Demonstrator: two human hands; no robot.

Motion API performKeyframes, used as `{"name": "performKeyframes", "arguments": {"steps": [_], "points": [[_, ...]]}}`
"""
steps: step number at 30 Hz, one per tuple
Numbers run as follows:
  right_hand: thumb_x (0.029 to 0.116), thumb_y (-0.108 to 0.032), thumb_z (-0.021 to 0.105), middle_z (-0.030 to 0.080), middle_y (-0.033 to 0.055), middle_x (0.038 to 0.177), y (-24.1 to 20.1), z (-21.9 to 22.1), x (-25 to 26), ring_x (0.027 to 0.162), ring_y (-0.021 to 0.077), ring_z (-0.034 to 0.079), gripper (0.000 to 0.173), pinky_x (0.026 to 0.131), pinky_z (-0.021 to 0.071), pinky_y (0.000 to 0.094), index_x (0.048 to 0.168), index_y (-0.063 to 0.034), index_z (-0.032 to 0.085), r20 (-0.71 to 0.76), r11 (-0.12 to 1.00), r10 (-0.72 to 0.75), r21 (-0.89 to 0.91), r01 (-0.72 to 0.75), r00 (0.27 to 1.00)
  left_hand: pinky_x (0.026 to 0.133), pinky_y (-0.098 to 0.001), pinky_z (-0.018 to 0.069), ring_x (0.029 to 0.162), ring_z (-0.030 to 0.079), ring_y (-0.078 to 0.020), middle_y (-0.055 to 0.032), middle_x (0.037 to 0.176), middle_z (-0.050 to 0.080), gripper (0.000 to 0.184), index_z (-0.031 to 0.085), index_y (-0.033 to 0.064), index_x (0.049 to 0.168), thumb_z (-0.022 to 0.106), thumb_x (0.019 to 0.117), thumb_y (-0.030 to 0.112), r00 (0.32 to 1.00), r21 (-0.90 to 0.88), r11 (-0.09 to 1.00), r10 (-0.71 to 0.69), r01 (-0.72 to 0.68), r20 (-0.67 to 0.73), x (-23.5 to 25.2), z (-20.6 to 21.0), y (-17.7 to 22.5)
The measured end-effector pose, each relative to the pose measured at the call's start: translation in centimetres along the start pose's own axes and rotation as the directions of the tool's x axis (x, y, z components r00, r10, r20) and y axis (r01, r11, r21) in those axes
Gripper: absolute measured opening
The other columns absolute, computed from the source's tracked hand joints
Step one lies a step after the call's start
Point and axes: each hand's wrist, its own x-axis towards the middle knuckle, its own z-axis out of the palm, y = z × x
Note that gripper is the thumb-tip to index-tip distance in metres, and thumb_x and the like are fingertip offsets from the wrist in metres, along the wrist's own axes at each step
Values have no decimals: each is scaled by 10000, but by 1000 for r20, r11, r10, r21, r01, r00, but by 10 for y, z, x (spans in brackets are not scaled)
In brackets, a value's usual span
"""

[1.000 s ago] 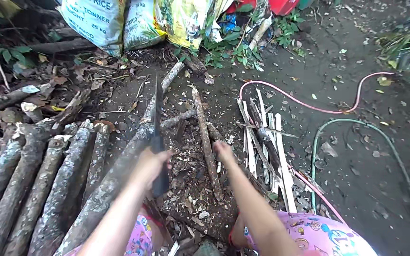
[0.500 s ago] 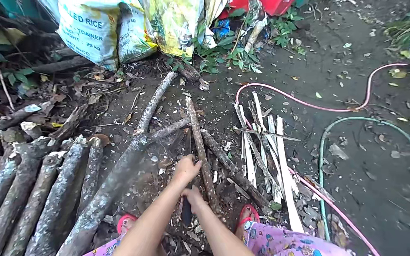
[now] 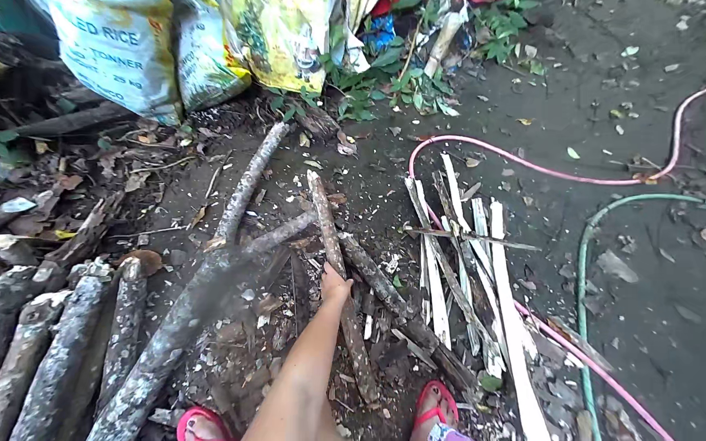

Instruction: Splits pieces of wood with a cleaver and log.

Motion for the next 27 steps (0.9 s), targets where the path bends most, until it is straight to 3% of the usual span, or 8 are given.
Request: {"name": "performKeyframes", "arguments": {"steps": [1, 3, 5, 8, 14, 19, 23, 27], "points": [[1016, -27, 546, 564, 483, 1204, 20, 21, 6, 1071, 471, 682, 466, 923, 562, 369, 1311, 300, 397, -20, 976, 180, 130, -176, 984, 1140, -510, 439, 1391, 512, -401, -282, 1538, 442, 972, 137, 5, 1620, 772, 926, 246, 1000, 36, 999, -1, 0, 26, 3, -2, -1], [1031, -42, 548, 518, 317, 1454, 40, 53, 43, 1332, 382, 571, 546, 1103, 457, 465, 1504, 112, 325, 128, 723, 658, 164, -671, 742, 1144, -509, 434, 1387, 519, -387, -285, 1505, 478, 909, 206, -15, 1591, 775, 913, 192, 996, 17, 1000, 23, -25, 91, 8, -11, -5], [1010, -82, 585, 528, 256, 1476, 86, 98, 75, 1356, 360, 556, 622, 1122, 435, 516, 1548, 38, 296, 133, 588, 783, 155, -794, 607, 1136, -503, 443, 1369, 530, -378, -290, 1488, 489, 859, 261, -18, 1570, 780, 891, 64, 981, -196, 976, 121, -90, 153, 8, -17, -16], [944, -174, 690, 627, 255, 1319, 163, 157, 94, 1178, 391, 667, 683, 977, 543, 565, 1503, -10, 335, 23, 633, 764, 171, -755, 645, 1031, -440, 534, 1249, 608, -312, -271, 1472, 490, 794, 237, -18, 1571, 669, 910, -101, 919, -561, 812, 330, -160, 216, -5, -28, -34], [934, -161, 708, 609, 251, 1369, 162, 152, 90, 1245, 387, 636, 732, 1026, 520, 555, 1539, -28, 317, 61, 621, 766, 183, -762, 639, 907, -344, 561, 1059, 647, -173, -172, 1321, 572, 730, 263, -1, 1531, 575, 882, -121, 820, -709, 626, 559, -325, 118, -46, -88, -25], [881, -157, 767, 637, 250, 1317, 163, 148, 81, 1206, 388, 649, 703, 1008, 521, 569, 1476, -9, 423, -14, 636, 756, 251, -730, 654, 836, -343, 602, 912, 706, -158, -89, 1067, 700, 474, 389, 23, 1403, 591, 975, 54, 737, -730, 401, 644, -554, -206, -72, -158, -6], [888, -136, 737, 642, 245, 1309, 169, 134, 68, 1211, 391, 642, 631, 1000, 517, 587, 1450, -22, 473, -54, 623, 770, 285, -729, 636, 835, -337, 615, 951, 712, -156, -80, 1114, 697, 547, 372, 8, 1397, 642, 922, 34, 629, -635, 302, 676, -711, -383, -102, -212, -9], [885, -127, 727, 656, 258, 1240, 177, 131, 62, 1143, 402, 647, 534, 961, 514, 605, 1376, -6, 556, -130, 610, 756, 495, -618, 642, 899, -324, 602, 1005, 708, -136, -46, 1153, 697, 513, 405, 29, 1344, 661, 899, 21, 533, -552, 234, 701, -800, -474, -101, -235, -31]]}}
